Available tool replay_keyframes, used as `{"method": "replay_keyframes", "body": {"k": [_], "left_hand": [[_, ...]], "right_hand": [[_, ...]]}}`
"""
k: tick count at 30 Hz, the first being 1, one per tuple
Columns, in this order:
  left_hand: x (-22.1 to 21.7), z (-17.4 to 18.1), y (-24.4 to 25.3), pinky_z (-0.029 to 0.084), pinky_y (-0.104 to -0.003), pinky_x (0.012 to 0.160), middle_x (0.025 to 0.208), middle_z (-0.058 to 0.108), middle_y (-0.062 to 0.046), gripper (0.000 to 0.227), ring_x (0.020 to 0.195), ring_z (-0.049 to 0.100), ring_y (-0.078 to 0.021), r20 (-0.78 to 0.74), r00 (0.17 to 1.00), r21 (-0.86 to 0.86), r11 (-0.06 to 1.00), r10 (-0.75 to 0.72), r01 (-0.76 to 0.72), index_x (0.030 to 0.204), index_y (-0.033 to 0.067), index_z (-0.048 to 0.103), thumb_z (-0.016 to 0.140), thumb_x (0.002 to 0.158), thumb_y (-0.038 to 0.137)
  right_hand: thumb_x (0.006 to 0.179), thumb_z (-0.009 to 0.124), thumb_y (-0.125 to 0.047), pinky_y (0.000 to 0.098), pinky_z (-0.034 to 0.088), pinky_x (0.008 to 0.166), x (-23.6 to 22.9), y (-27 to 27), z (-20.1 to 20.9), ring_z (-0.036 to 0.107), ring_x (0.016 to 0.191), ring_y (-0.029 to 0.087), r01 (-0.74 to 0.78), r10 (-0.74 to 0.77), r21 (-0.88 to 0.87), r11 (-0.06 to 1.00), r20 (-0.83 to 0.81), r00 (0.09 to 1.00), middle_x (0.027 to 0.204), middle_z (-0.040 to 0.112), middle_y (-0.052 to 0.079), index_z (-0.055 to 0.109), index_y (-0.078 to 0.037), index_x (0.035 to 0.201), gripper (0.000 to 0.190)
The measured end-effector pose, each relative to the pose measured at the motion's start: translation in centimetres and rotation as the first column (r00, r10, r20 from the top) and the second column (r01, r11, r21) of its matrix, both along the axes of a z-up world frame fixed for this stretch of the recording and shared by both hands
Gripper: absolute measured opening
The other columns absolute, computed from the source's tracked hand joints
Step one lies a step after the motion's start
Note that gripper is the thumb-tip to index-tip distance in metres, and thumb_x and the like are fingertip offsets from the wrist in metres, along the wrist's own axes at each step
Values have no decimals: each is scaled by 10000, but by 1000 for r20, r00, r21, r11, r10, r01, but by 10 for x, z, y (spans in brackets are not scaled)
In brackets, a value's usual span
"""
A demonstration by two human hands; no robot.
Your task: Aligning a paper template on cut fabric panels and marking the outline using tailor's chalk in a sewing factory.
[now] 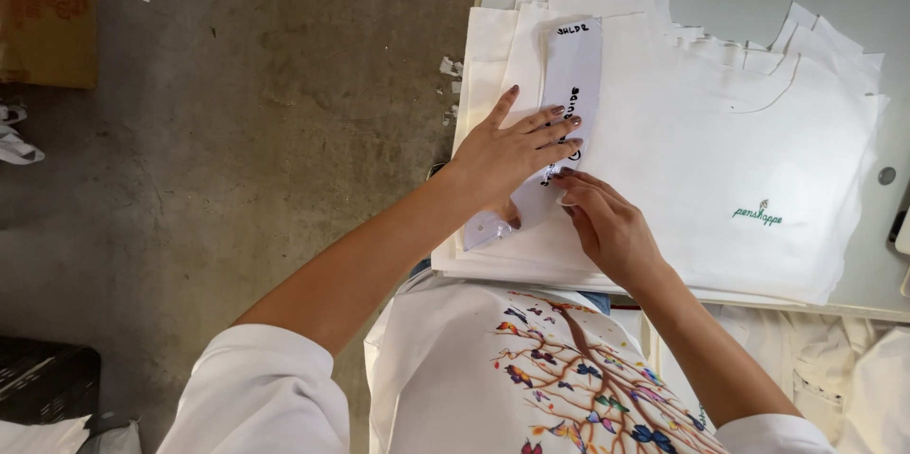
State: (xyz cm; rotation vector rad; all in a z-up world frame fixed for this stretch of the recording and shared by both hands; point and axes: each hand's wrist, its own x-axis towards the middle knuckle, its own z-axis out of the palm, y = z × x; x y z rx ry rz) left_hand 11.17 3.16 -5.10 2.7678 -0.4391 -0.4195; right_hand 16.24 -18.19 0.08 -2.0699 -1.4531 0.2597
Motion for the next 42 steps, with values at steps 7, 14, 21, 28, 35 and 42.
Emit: {"method": "replay_keyframes", "body": {"k": [7,14,21,28,35,42], "left_hand": [[-3,22,8,12,-690,1235,1720,186,36,1376,1583,147,-198,-25,1000,-34,999,-17,16,1600,280,279,949,469,688],[-3,29,9,23,-674,1239,1719,195,40,1416,1585,135,-181,-31,999,-24,1000,-19,18,1626,299,201,961,487,658],[-4,36,10,9,-660,1234,1718,202,25,1427,1586,127,-182,-70,998,-45,999,5,-8,1637,241,190,945,511,686],[-3,38,10,0,-653,1237,1717,194,27,1417,1587,115,-178,-69,998,-28,1000,-3,1,1635,218,190,924,521,696],[-4,44,14,-4,-637,1242,1704,233,38,1385,1581,137,-166,-68,998,-35,999,15,-17,1626,236,213,936,523,655],[-2,43,19,0,-635,1242,1707,224,37,1369,1583,129,-166,-85,996,-63,998,16,-21,1620,234,220,938,530,647]], "right_hand": [[989,550,115,560,545,965,4,-17,-16,635,1227,455,222,-222,-18,975,-188,957,1317,679,214,501,-30,1075,176],[1002,519,110,515,560,961,2,-16,-11,639,1229,439,343,-334,-8,939,-256,907,1321,680,187,477,-52,1093,191],[1012,613,88,390,592,895,21,-21,-15,700,1134,332,548,-491,18,836,-418,764,1176,713,162,518,-21,1074,157],[1037,598,51,310,594,837,29,-22,-19,701,1073,268,579,-499,2,816,-505,704,1102,704,175,523,9,1099,106],[1030,605,55,310,604,824,32,-24,-21,708,1070,267,577,-507,-10,817,-490,709,1097,707,171,537,17,1093,100],[1031,590,58,303,604,819,37,-22,-19,706,1065,263,565,-505,-36,824,-500,704,1101,708,174,538,15,1099,96]]}}
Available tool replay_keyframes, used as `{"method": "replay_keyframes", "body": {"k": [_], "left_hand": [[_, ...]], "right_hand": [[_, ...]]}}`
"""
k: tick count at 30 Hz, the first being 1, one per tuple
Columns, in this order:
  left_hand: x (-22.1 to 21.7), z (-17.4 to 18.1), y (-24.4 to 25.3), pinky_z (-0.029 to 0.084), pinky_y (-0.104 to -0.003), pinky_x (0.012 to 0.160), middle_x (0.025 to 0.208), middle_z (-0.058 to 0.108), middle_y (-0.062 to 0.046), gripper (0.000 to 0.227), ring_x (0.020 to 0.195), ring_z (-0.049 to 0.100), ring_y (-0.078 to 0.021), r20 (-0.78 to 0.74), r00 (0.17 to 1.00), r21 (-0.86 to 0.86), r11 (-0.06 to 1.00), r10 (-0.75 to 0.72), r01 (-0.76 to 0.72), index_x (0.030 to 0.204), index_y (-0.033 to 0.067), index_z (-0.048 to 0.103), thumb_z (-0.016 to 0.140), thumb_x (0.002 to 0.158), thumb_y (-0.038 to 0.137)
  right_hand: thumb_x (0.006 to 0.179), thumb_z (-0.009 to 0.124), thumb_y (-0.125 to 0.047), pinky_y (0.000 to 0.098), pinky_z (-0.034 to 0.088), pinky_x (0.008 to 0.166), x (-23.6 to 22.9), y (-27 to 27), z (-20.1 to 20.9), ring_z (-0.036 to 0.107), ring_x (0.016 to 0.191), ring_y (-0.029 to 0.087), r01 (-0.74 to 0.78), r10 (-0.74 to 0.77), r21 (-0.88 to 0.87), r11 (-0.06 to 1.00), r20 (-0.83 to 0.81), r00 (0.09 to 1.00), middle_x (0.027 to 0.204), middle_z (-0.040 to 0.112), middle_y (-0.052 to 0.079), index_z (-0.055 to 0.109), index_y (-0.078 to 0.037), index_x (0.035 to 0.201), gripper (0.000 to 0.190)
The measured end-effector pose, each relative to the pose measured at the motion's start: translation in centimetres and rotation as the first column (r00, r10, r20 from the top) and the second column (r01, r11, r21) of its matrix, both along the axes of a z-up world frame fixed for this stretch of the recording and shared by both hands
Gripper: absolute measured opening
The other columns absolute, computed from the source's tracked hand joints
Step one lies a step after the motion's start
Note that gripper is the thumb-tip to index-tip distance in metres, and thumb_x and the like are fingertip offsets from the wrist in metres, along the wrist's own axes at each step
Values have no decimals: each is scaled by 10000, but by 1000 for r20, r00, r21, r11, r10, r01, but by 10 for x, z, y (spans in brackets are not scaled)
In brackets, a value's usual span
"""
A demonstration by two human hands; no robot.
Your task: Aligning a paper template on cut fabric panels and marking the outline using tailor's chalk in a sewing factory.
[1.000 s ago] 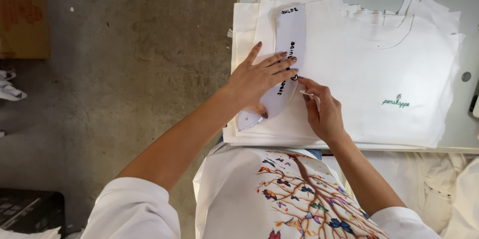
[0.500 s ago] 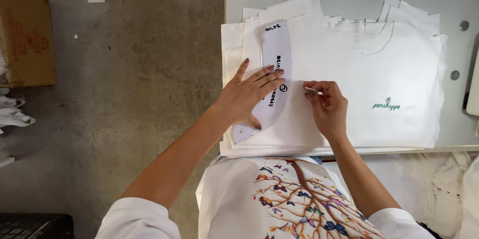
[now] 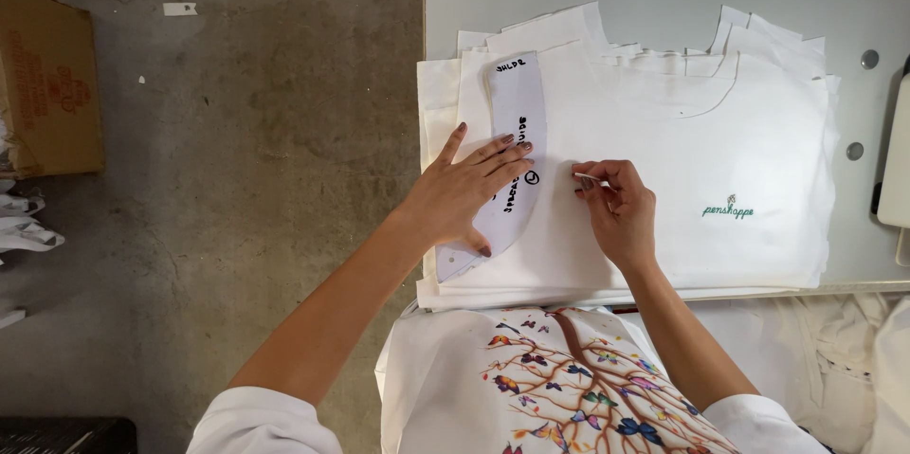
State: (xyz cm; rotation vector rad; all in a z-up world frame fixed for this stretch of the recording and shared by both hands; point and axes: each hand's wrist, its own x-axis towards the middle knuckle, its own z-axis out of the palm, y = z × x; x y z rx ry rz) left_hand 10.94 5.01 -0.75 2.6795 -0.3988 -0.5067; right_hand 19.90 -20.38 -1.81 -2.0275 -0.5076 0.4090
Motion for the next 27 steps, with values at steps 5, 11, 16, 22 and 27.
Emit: {"method": "replay_keyframes", "body": {"k": [5,11,16,22,27], "left_hand": [[0,2,2,3,-640,1237,1714,210,30,1364,1585,123,-173,-17,1000,-30,1000,-4,4,1628,235,212,941,544,627],[1,1,4,12,-637,1237,1711,209,31,1357,1584,124,-176,-27,1000,-39,999,0,-2,1628,243,205,944,550,605],[1,6,7,-13,-632,1235,1706,221,27,1342,1585,113,-171,-55,998,-74,997,5,-9,1624,241,214,951,555,583],[3,7,9,-22,-635,1235,1707,217,24,1328,1585,109,-174,-81,997,-99,995,1,-9,1618,234,226,962,559,551],[4,9,11,-30,-630,1236,1705,221,24,1336,1583,115,-173,-82,997,-100,995,-1,-8,1616,227,231,956,546,564]], "right_hand": [[1033,590,49,301,606,811,6,3,6,711,1044,261,-11,11,-4,1000,-17,1000,1092,717,177,538,18,1097,88],[1047,586,32,283,601,810,20,8,10,709,1049,257,-7,7,37,999,-2,1000,1079,707,179,531,27,1092,71],[1041,585,50,282,599,819,27,11,10,702,1054,256,-13,14,31,999,-14,1000,1085,700,181,531,31,1103,84],[1043,582,51,298,603,812,31,14,9,703,1034,247,-12,12,23,1000,-12,1000,1069,708,171,529,21,1090,77],[1018,602,89,400,593,880,36,34,24,700,1114,343,-78,80,-21,997,130,988,1144,717,189,540,17,1078,113]]}}
